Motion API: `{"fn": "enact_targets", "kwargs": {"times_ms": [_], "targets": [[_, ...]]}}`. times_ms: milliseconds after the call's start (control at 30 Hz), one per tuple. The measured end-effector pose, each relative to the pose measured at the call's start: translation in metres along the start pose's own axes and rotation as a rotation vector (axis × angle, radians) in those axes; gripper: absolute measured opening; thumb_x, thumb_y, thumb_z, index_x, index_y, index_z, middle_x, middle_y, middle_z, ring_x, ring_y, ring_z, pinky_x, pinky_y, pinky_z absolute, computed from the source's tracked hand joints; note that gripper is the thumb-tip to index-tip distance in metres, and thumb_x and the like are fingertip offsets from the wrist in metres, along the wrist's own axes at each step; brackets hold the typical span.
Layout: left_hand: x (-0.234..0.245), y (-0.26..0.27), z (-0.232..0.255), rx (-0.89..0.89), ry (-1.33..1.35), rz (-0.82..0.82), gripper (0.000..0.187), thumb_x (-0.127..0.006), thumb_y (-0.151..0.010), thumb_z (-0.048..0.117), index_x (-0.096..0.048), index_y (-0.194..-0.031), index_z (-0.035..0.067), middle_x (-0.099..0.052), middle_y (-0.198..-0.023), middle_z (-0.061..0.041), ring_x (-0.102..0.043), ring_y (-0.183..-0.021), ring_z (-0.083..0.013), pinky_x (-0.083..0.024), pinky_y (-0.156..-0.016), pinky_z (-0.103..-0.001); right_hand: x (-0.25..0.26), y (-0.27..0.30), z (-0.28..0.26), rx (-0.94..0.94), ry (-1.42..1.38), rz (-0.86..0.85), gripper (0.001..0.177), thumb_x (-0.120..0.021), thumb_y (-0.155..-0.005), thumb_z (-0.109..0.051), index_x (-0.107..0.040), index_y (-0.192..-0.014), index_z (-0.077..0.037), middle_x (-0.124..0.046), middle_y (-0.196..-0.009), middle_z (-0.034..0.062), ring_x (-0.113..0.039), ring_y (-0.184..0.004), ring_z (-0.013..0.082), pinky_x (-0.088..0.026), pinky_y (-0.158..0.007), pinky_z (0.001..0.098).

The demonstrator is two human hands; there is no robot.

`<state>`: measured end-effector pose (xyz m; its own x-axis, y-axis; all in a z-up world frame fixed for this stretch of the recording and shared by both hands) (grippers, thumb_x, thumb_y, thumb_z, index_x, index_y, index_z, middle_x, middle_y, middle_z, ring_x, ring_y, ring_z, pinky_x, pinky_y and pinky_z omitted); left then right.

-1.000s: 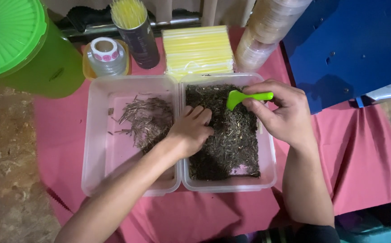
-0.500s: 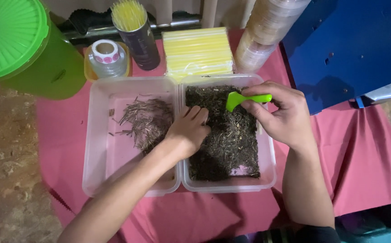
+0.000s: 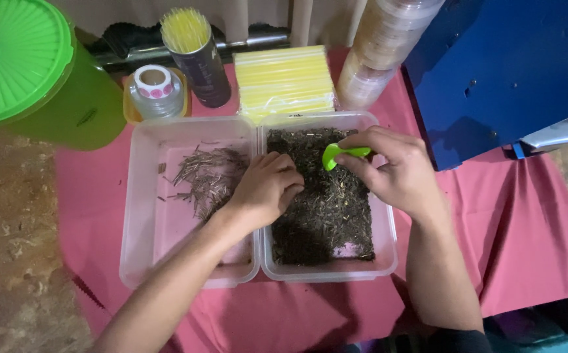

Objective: Sorting tea leaves by hand and with a scoop to remove stems

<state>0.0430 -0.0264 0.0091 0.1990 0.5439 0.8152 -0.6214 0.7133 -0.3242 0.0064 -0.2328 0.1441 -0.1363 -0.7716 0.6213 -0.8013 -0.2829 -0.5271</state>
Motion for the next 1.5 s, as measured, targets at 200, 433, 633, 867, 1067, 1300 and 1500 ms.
{"fn": "enact_targets", "kwargs": {"times_ms": [200, 433, 633, 867, 1067, 1300, 1500], "targets": [[-0.006, -0.005, 0.0, 0.018, 0.05, -0.003, 0.02, -0.058, -0.108, 0.021, -0.067, -0.095, 0.009, -0.057, -0.095, -0.006, -0.061, -0.093, -0.0291, -0.048, -0.084, -0.046, -0.006, 0.006, 0.008, -0.027, 0.009, 0.006, 0.016, -0.082, -0.084, -0.001, -0.076, -0.098, -0.003, -0.073, -0.08, 0.0177, -0.071, -0.069, 0.0342, -0.055, -0.063, 0.0439], [-0.006, -0.008, -0.005, -0.022, 0.085, 0.125, 0.01, -0.066, -0.102, 0.02, -0.068, -0.094, 0.014, -0.058, -0.089, -0.003, -0.064, -0.086, -0.0259, -0.048, -0.073, -0.04, -0.011, 0.005, 0.021, 0.033, 0.056, 0.055, 0.014, -0.085, -0.086, -0.007, -0.078, -0.097, -0.004, -0.073, -0.079, 0.0172, -0.07, -0.065, 0.0363, -0.055, -0.058, 0.0447], [0.011, -0.005, -0.002, 0.08, 0.228, 0.207, 0.005, -0.069, -0.098, 0.011, -0.073, -0.095, 0.009, -0.064, -0.082, -0.007, -0.066, -0.069, -0.0267, -0.054, -0.061, -0.037, -0.011, 0.007, 0.037, 0.081, 0.15, 0.062, 0.012, -0.083, -0.091, -0.012, -0.077, -0.096, -0.004, -0.073, -0.078, 0.0146, -0.071, -0.066, 0.0344, -0.056, -0.059, 0.0429], [0.013, 0.002, 0.0, 0.282, 0.399, 0.156, 0.008, -0.069, -0.098, 0.009, -0.074, -0.101, 0.004, -0.068, -0.085, -0.016, -0.071, -0.074, -0.0359, -0.057, -0.06, -0.041, -0.013, 0.009, 0.032, 0.026, 0.167, 0.049, 0.008, -0.078, -0.094, -0.013, -0.074, -0.097, -0.007, -0.074, -0.078, 0.0125, -0.072, -0.068, 0.0337, -0.057, -0.062, 0.0408], [0.034, 0.034, -0.001, 0.348, 0.194, 0.182, 0.009, -0.071, -0.094, 0.016, -0.074, -0.092, 0.009, -0.07, -0.08, -0.013, -0.073, -0.073, -0.0352, -0.058, -0.058, -0.041, -0.01, 0.018, 0.027, -0.091, 0.19, -0.016, 0.007, -0.07, -0.099, -0.015, -0.07, -0.099, -0.008, -0.072, -0.077, 0.0146, -0.071, -0.072, 0.039, -0.056, -0.065, 0.0456], [0.068, 0.076, -0.03, 0.549, 0.028, 0.136, 0.017, -0.072, -0.088, 0.026, -0.075, -0.086, 0.009, -0.074, -0.084, -0.017, -0.074, -0.086, -0.0404, -0.057, -0.07, -0.049, -0.016, 0.007, 0.029, -0.09, 0.215, -0.037, 0.005, -0.069, -0.101, -0.013, -0.072, -0.104, -0.011, -0.075, -0.089, 0.0116, -0.074, -0.088, 0.0372, -0.057, -0.079, 0.0432], [0.051, 0.067, -0.018, 0.583, 0.092, 0.067, 0.017, -0.07, -0.09, 0.022, -0.076, -0.1, 0.01, -0.076, -0.092, -0.018, -0.075, -0.091, -0.0399, -0.061, -0.076, -0.049, -0.015, 0.003, 0.03, -0.099, 0.168, -0.059, 0.008, -0.067, -0.103, -0.009, -0.074, -0.107, -0.007, -0.074, -0.092, 0.0143, -0.073, -0.089, 0.0382, -0.056, -0.081, 0.0439]]}}
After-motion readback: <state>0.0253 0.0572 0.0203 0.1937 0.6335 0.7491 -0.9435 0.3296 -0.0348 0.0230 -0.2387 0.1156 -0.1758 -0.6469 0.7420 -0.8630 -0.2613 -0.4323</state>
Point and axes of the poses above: each hand's wrist, its own y-axis away from the middle knuckle, its own x-axis out of the back of the hand, z = x × y, the point moved 3 cm from there along -y, towards the middle knuckle
